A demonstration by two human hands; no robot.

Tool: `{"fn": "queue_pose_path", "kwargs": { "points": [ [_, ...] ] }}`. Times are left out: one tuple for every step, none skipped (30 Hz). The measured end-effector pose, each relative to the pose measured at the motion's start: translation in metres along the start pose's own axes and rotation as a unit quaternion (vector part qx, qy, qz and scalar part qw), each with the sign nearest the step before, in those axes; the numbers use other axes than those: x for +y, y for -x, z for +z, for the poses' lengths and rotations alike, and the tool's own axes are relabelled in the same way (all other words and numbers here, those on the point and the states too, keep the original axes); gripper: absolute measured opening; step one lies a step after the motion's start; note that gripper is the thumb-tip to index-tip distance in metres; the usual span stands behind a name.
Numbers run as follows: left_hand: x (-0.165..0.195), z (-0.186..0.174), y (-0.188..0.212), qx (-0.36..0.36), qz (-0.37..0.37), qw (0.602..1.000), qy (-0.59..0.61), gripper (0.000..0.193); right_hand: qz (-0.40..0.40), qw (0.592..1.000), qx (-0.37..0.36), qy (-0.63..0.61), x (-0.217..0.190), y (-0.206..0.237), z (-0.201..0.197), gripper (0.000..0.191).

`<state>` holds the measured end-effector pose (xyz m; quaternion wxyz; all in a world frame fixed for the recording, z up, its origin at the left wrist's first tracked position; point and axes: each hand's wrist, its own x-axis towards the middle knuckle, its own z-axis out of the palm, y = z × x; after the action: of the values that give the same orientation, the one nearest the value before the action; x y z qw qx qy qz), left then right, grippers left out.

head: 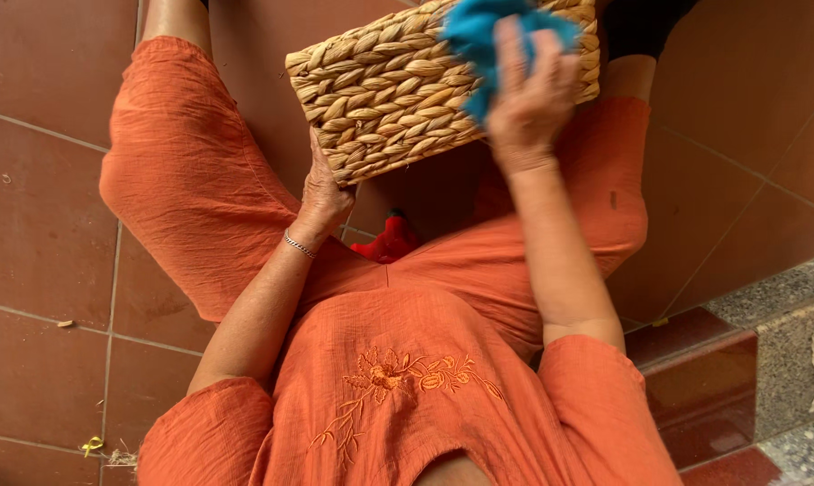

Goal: The person sits on a tiled floor and wipes a rectangular woven basket with a blue cloth. They clean the exterior and interior surfaces, then place the basket on a stack of similar baskets.

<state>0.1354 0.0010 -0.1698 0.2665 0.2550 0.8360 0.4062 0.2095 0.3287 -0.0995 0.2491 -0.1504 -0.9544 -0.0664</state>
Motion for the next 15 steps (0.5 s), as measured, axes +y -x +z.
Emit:
{"fn": "queue_pose_path", "kwargs": {
  "points": [
    [0.002,0.0,-0.002,0.005,0.011,1.0,-0.009,0.119,0.032,0.999,0.007,0.029,0.022,-0.002,0.002,0.081],
    [0.004,-0.001,-0.003,0.009,0.019,1.0,-0.019,0.119,0.066,0.997,-0.016,0.038,0.04,0.001,0.002,0.078],
    [0.004,-0.004,-0.004,0.014,0.057,0.998,-0.03,0.121,0.102,0.993,-0.04,0.046,0.059,0.003,0.001,0.077],
    [0.004,-0.008,-0.007,0.018,0.096,0.994,-0.04,0.124,0.118,0.991,-0.057,0.019,0.073,0.005,0.003,0.071],
    [0.004,-0.013,-0.01,0.022,0.137,0.989,-0.05,0.127,0.133,0.988,-0.072,-0.006,0.088,0.006,0.005,0.066],
    [0.004,-0.021,-0.013,-0.016,0.007,0.999,0.037,0.118,0.15,0.984,-0.088,-0.031,0.104,0.006,0.006,0.06],
    [0.004,-0.03,-0.016,-0.06,-0.123,0.983,0.123,0.111,0.192,0.968,-0.093,-0.133,0.119,0.006,0.008,0.056],
    [0.005,-0.037,-0.018,-0.105,-0.25,0.94,0.207,0.104,0.233,0.939,-0.099,-0.234,0.131,0.005,0.011,0.051],
    [0.006,-0.044,-0.018,-0.074,-0.234,0.936,0.253,0.095,0.274,0.897,-0.103,-0.332,0.139,0.006,0.015,0.047],
    [0.007,-0.053,-0.02,-0.042,-0.218,0.929,0.297,0.088,0.307,0.861,-0.087,-0.397,0.146,0.007,0.018,0.048],
    [0.009,-0.057,-0.023,-0.009,-0.199,0.919,0.341,0.084,0.337,0.819,-0.069,-0.46,0.151,0.008,0.021,0.05],
    [0.012,-0.059,-0.029,0.016,-0.238,0.906,0.35,0.074,0.364,0.771,-0.05,-0.519,0.153,0.009,0.023,0.053],
    [0.014,-0.062,-0.037,0.04,-0.277,0.891,0.357,0.068,0.388,0.733,-0.087,-0.551,0.154,0.01,0.024,0.055],
    [0.016,-0.062,-0.045,0.064,-0.314,0.875,0.363,0.066,0.41,0.693,-0.123,-0.581,0.153,0.012,0.025,0.057],
    [0.018,-0.061,-0.055,0.048,-0.259,0.868,0.421,0.073,0.428,0.65,-0.157,-0.609,0.153,0.014,0.026,0.058]
  ]
}}
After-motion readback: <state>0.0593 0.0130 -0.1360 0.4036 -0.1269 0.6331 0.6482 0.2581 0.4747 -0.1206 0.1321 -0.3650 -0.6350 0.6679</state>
